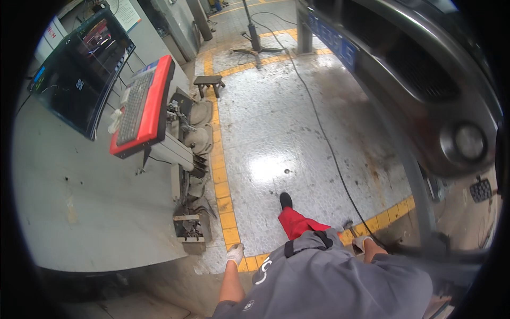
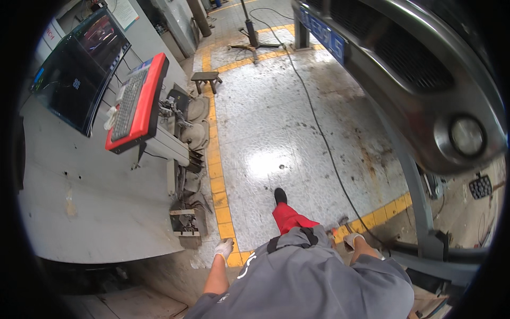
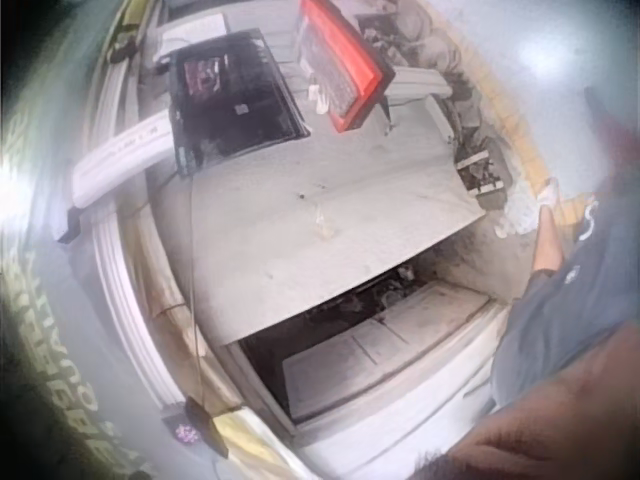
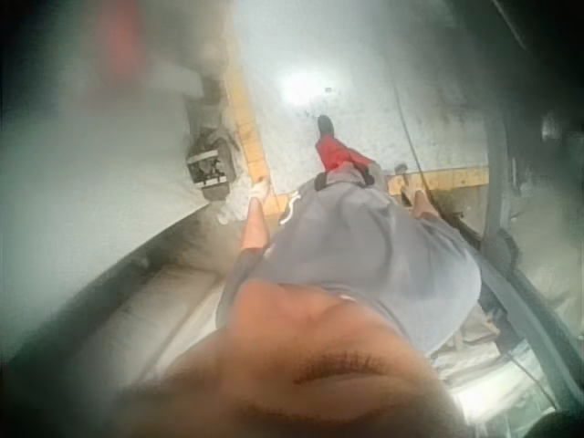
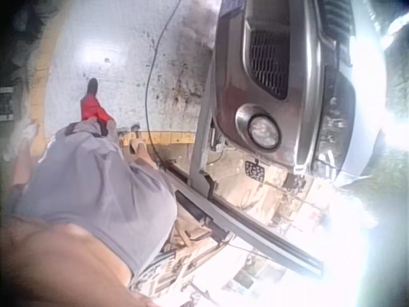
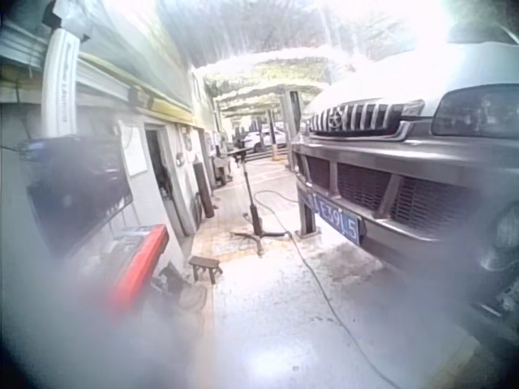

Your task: The person attaches a wheel alignment sensor to the front wheel of a silver car, adjusts the sensor arms and clamps, and secures it to the rim. They then walk to a nearby computer console and interact with the screen.

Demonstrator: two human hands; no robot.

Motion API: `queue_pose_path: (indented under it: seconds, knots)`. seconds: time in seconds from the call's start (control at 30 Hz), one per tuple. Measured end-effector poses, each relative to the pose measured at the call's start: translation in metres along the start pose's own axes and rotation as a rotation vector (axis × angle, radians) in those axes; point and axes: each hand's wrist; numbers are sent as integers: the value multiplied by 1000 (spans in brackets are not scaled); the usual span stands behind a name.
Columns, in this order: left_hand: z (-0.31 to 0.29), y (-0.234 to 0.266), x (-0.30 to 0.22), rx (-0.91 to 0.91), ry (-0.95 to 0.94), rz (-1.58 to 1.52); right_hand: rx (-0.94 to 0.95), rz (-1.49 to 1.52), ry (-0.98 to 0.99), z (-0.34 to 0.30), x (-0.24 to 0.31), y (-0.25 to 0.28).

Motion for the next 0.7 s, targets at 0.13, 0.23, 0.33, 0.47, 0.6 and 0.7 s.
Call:
queue_pose_path:
  seconds: [0.13,0.23,0.33,0.47,0.6,0.7]
  knots:
    - [54,9,-107,48,64,101,-149,15,132,-17,250,69]
    - [83,20,-175,89,104,249,-432,-735,551,-61,479,114]
    - [105,31,-225,80,88,252,-384,-334,613,-111,674,120]
    - [170,45,-280,62,137,253,-203,-137,904,-148,875,96]
    - [271,67,-325,221,-5,690,-86,-284,900,-123,989,88]
    - [316,87,-365,211,42,582,-182,-775,614,-77,1020,125]
Point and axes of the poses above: each hand's wrist, its own z-axis towards the middle knuckle, its own y-axis out of the back of the hand, x = y × z, and after that the axes turned 9 degrees about -z, right-handed
